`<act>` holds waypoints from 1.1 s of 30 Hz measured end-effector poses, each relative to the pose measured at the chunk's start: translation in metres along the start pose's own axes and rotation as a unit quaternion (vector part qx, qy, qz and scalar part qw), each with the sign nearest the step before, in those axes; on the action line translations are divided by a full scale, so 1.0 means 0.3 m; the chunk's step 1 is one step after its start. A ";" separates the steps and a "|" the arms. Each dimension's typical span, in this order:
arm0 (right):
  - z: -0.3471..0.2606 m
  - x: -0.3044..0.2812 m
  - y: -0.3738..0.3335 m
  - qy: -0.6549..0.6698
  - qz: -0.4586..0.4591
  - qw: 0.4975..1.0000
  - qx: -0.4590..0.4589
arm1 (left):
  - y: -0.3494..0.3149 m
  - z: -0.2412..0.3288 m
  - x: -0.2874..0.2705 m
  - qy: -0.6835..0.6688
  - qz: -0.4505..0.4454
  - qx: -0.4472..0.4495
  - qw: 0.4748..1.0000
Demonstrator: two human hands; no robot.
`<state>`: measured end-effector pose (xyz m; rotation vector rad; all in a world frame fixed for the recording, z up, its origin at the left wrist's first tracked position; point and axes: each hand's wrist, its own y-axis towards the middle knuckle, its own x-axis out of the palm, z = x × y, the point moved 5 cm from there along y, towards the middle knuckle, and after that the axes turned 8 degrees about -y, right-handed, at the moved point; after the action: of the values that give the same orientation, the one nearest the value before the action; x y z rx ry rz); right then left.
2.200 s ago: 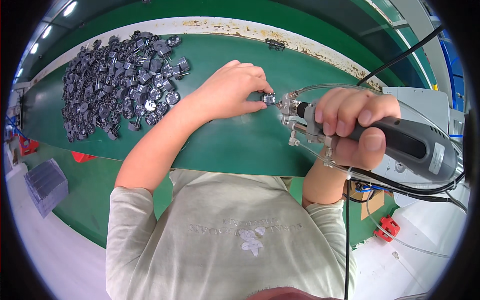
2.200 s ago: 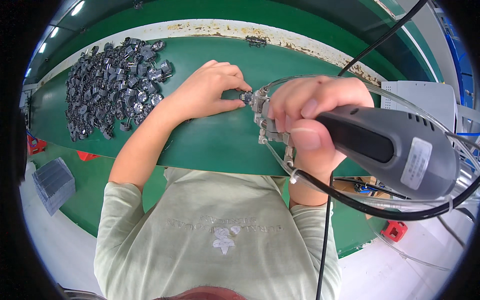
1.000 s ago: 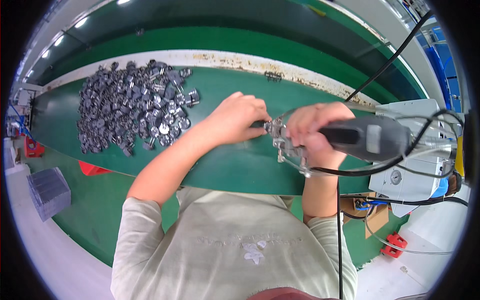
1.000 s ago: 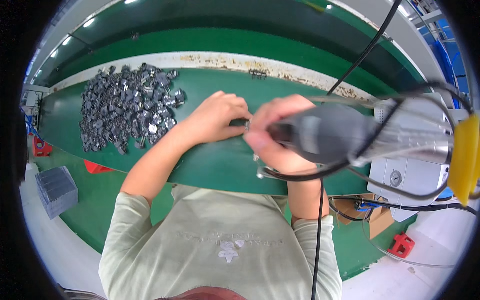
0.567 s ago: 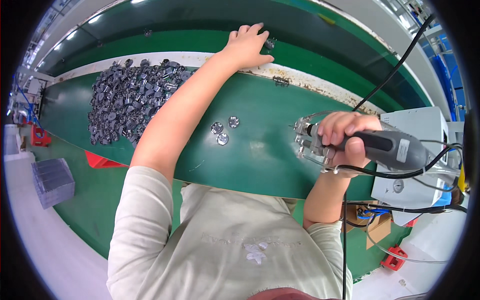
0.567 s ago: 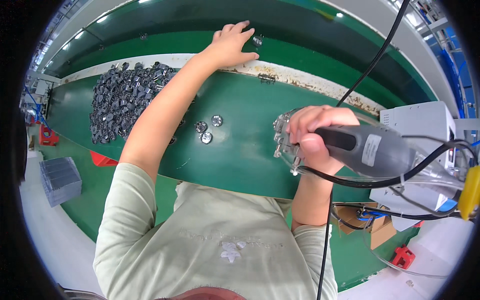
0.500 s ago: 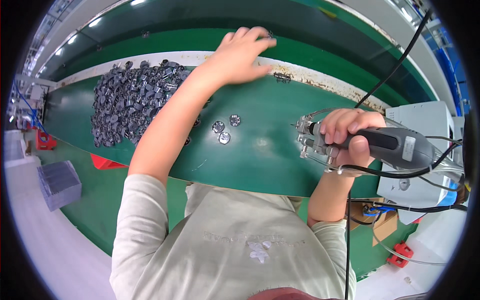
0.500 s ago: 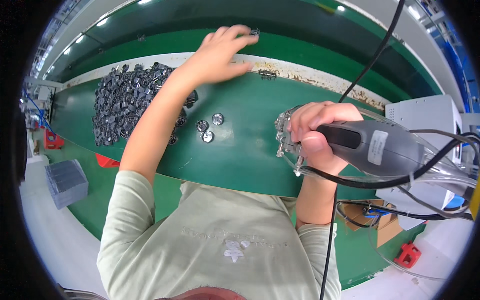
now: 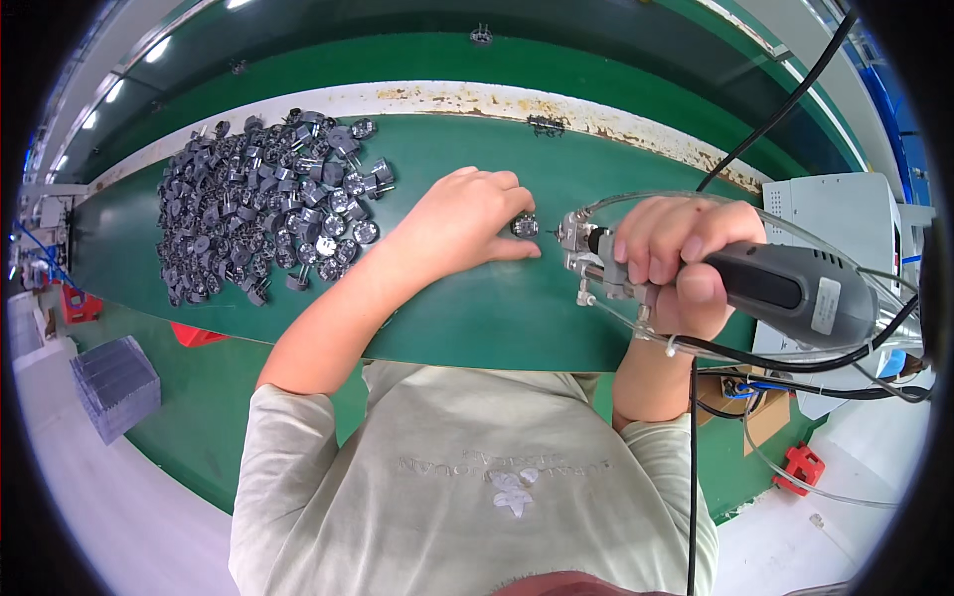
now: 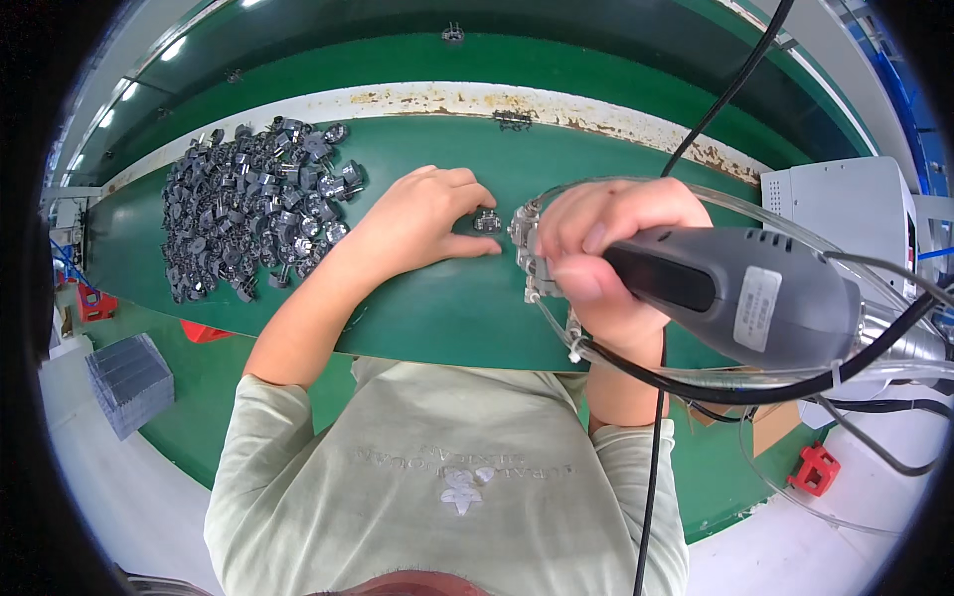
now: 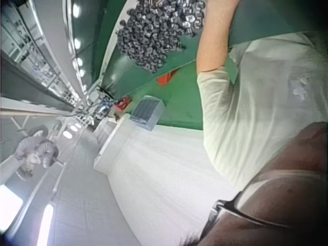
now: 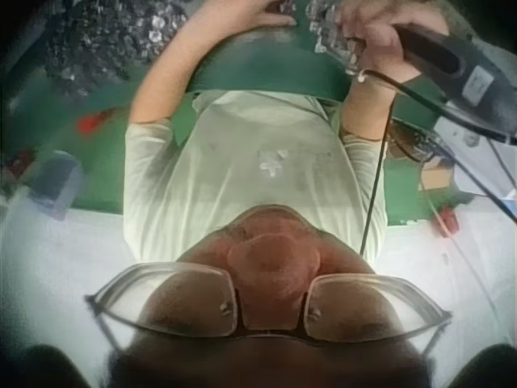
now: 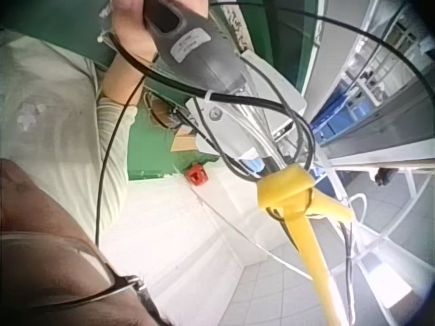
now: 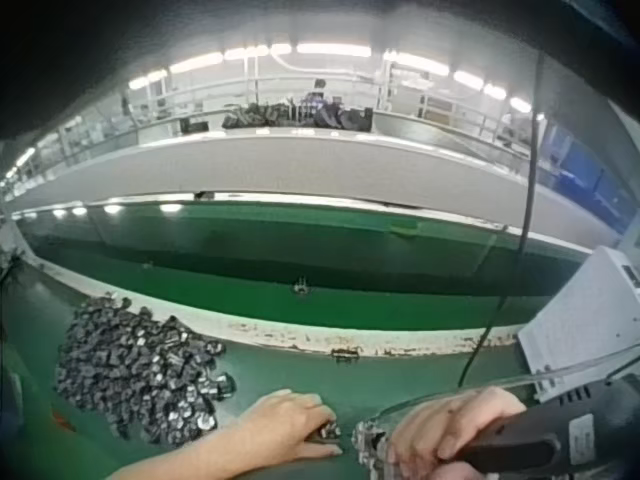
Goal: The person uses a soldering iron to attach small metal pins to the base of cylindrical electronic components. They pick up each component from a pile on a green workbench, apply the soldering iron to the base, and place the finished unit into a separate area. The process is repeated continuously for numerous components.
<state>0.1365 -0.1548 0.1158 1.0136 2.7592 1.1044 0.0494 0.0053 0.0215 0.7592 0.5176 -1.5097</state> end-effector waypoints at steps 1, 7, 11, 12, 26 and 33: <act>0.009 0.000 0.002 0.003 -0.005 1.000 -0.005 | -0.006 0.009 -0.010 -0.008 0.009 0.002 1.000; 0.022 0.013 0.003 -0.008 -0.009 1.000 -0.002 | -0.018 -0.024 0.004 -0.049 0.009 0.020 0.999; 0.028 0.013 0.000 -0.027 -0.019 0.999 0.016 | -0.019 -0.029 0.009 -0.067 0.011 0.033 0.997; 0.026 0.009 -0.001 -0.046 -0.029 0.998 0.023 | -0.019 -0.031 0.011 -0.069 0.009 0.033 0.997; 0.033 0.035 0.012 -0.032 0.012 0.999 0.034 | -0.020 -0.039 0.016 -0.068 0.007 0.023 0.997; 0.033 0.035 0.012 -0.033 0.005 0.999 0.036 | -0.025 -0.040 0.017 -0.059 0.020 0.033 0.998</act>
<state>0.1323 -0.1408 0.1131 1.0517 2.7625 0.9603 0.0440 0.0112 0.0087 0.7219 0.3646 -1.5301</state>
